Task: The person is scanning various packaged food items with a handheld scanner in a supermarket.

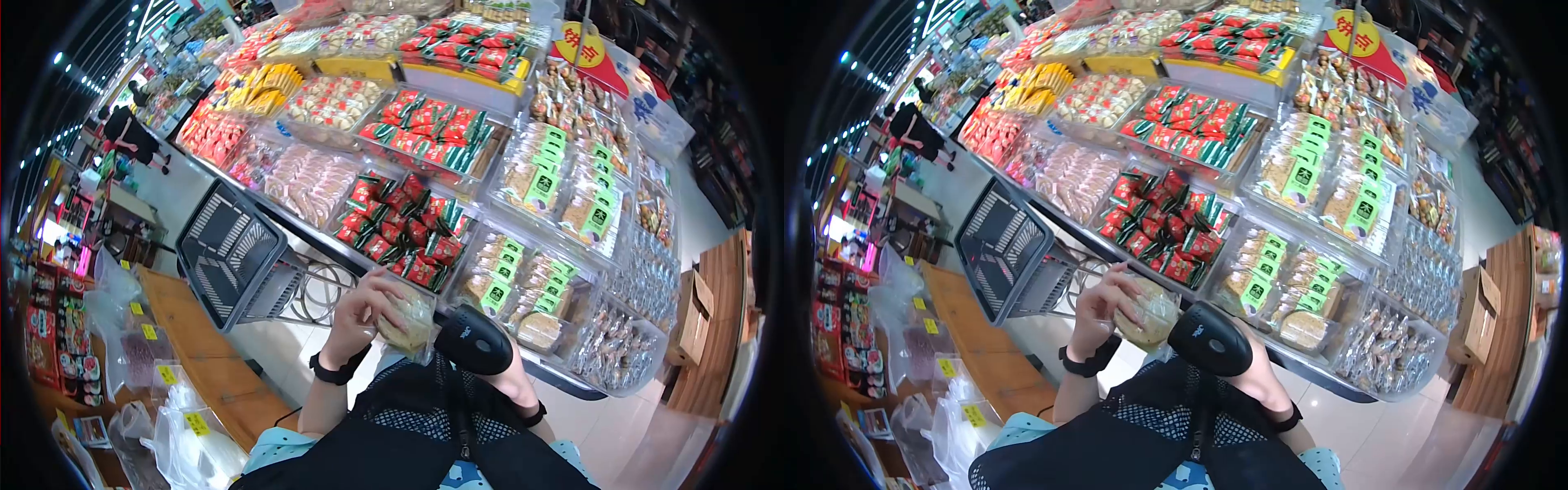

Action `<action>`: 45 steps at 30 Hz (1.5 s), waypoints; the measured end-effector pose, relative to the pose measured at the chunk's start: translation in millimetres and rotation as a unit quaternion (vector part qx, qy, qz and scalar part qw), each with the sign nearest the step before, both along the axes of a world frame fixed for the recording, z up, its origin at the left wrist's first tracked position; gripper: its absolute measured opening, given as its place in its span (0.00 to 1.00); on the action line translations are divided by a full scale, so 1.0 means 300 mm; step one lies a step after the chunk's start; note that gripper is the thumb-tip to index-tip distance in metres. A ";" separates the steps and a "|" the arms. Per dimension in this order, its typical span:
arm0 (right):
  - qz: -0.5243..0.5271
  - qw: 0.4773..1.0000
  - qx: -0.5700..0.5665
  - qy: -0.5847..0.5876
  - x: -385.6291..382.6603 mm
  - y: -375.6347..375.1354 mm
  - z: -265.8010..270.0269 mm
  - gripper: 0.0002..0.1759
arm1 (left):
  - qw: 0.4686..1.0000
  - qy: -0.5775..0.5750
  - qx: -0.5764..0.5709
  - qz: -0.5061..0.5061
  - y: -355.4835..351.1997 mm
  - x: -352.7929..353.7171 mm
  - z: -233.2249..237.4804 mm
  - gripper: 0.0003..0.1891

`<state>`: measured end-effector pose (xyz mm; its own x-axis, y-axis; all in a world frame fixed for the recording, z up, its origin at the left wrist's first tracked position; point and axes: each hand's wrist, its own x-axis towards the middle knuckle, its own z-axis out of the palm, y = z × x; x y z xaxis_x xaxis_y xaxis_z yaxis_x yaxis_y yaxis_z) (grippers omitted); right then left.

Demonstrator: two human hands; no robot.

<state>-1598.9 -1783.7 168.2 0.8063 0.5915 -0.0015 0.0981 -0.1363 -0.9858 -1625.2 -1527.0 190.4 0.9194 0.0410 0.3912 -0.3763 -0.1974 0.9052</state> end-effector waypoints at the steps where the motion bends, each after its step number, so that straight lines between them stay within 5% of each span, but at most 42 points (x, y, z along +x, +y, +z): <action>1: -0.024 0.999 -0.031 -0.005 -0.009 -0.001 0.004 0.38 | 1.000 0.006 -0.003 -0.010 -0.006 0.002 0.008 0.14; 6: -0.094 0.995 -0.014 -0.011 -0.025 -0.056 -0.019 0.33 | 0.986 0.022 -0.056 -0.154 -0.023 0.013 0.040 0.11; 8: -0.056 0.996 -0.044 -0.061 -0.022 -0.075 0.014 0.28 | 0.945 0.066 -0.248 -0.204 -0.063 0.011 0.013 0.13; 9: -0.046 0.989 -0.061 -0.130 -0.026 -0.086 0.004 0.23 | 0.943 0.042 -0.238 -0.230 -0.077 0.017 -0.004 0.14; 14: -0.017 0.979 -0.043 -0.200 -0.054 -0.143 -0.109 0.22 | 0.929 0.131 -0.279 -0.205 -0.120 0.027 -0.094 0.11; 16: -0.067 0.978 -0.045 -0.190 -0.071 -0.169 -0.121 0.23 | 0.915 0.258 -0.294 -0.097 -0.129 0.060 -0.140 0.09; 17: -0.080 0.979 -0.035 -0.182 -0.081 -0.182 -0.108 0.23 | 0.917 0.238 -0.298 -0.119 -0.128 0.081 -0.160 0.18; 20: -0.147 0.970 -0.020 -0.194 -0.098 -0.194 -0.113 0.28 | 0.895 0.272 -0.336 -0.113 -0.191 0.172 -0.159 0.22; 22: -0.103 0.960 -0.148 -0.213 -0.102 -0.263 -0.188 0.27 | 0.890 0.289 -0.322 -0.141 -0.239 0.222 -0.212 0.20; 23: -0.206 0.961 -0.074 -0.171 -0.133 -0.274 -0.269 0.32 | 0.877 0.311 -0.338 -0.142 -0.269 0.238 -0.241 0.19; 24: -0.198 0.928 -0.172 -0.263 -0.131 -0.258 -0.225 0.33 | 0.862 0.331 -0.355 -0.144 -0.306 0.253 -0.265 0.18; 25: -0.183 0.948 -0.160 -0.207 -0.129 -0.282 -0.273 0.28 | 0.865 0.336 -0.347 -0.135 -0.338 0.261 -0.256 0.16; 26: -0.082 0.834 -0.374 -0.399 -0.094 -0.456 -0.513 0.32 | 0.845 0.356 -0.367 -0.156 -0.369 0.281 -0.278 0.15; 27: -0.120 0.775 -0.406 -0.468 -0.117 -0.282 -0.249 0.22 | 0.888 0.268 -0.334 -0.165 -0.393 0.290 -0.271 0.16; 28: -0.153 0.862 -0.255 -0.410 -0.122 -0.245 -0.173 0.23 | 0.904 0.224 -0.317 -0.181 -0.409 0.317 -0.307 0.18; 31: -0.117 0.849 -0.184 -0.481 -0.107 -0.275 -0.258 0.36 | 0.940 0.141 -0.261 -0.166 -0.514 0.406 -0.442 0.16; 34: -0.104 0.910 -0.133 -0.380 -0.095 -0.226 -0.257 0.36 | 0.923 0.311 -0.151 -0.167 -0.489 0.382 -0.457 0.11; 36: -0.114 0.930 -0.112 -0.331 -0.095 -0.187 -0.239 0.35 | 0.932 0.318 -0.077 -0.157 -0.484 0.351 -0.489 0.08; 38: -0.113 0.934 -0.105 -0.322 -0.066 -0.139 -0.228 0.35 | 0.972 0.175 0.130 -0.093 -0.464 0.309 -0.506 0.13; 40: -0.115 0.944 -0.093 -0.294 -0.031 -0.084 -0.215 0.35 | 0.976 0.101 0.191 -0.009 -0.451 0.234 -0.470 0.22; 42: -0.115 0.949 -0.088 -0.280 0.005 -0.027 -0.223 0.35 | 0.970 0.119 0.207 -0.032 -0.380 0.214 -0.428 0.28; 45: -0.116 0.956 -0.074 -0.258 0.023 0.096 -0.211 0.34 | 0.986 0.014 0.134 -0.095 -0.188 0.146 -0.282 0.22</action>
<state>-1591.9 -1755.1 105.0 0.8317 0.4205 0.3626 0.5169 -0.3479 -0.7822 -1581.5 -1583.3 105.7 0.9111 -0.2337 0.3396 -0.4055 -0.3589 0.8407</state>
